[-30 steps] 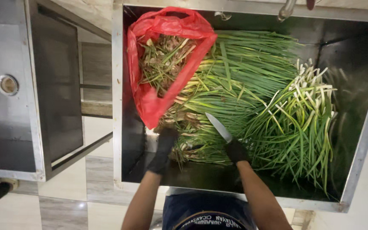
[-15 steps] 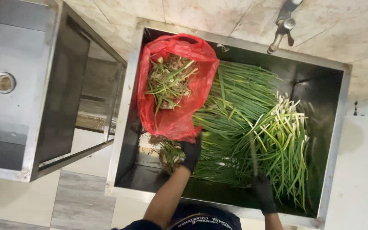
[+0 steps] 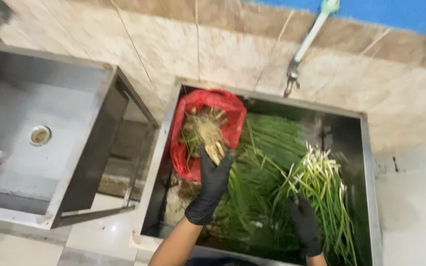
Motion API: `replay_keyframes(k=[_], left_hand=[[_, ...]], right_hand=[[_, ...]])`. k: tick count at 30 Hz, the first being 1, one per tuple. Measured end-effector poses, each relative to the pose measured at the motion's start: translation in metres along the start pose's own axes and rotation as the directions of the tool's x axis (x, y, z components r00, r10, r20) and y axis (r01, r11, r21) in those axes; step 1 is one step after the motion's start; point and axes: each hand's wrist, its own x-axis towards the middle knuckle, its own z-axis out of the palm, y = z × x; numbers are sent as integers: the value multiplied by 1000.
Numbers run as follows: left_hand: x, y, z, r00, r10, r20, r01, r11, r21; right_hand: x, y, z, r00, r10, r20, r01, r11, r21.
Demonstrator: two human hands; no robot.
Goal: The person stands at a stainless steel sink filled with green onions and trims them one at a time, cutting off the root ends with a knife and dropping the trimmed roots into a red plastic bag inside the sink. The trimmed green onions are set aside in the sink as the pile of discarded roots in the bag grows.
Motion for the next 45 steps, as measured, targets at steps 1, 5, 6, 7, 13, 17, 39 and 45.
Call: replay_keyframes(k=[1,5,6,7,13,17,39,45], left_hand=[[8,7,1,996,-77,-35,76,997,-15],[16,-2,-26,988,-147,38,129,944,304],[15,-12,-36,986,-154,62,120,922,369],[13,-22,-47,982,-169,81,119,894,432],[10,-60,-86,955,-34,295,-205,644,737],[10,-59,-87,966,-94,240,-101,719,688],[23,-39,-157,733,-498,464,621,767,-158],[23,-40,-161,678,-486,552,631,770,-97]], right_hand=[[4,-24,4,997,72,11,-71,996,-54],[20,-126,21,998,-25,63,33,992,-125],[22,-148,26,989,-118,91,131,979,-156],[22,-168,33,971,-201,127,222,957,-186],[54,-239,73,810,-438,390,548,803,-236],[71,-245,89,817,-361,449,524,790,-317],[18,-16,141,819,491,298,-389,856,-341],[26,-48,162,907,273,321,-116,894,-433]])
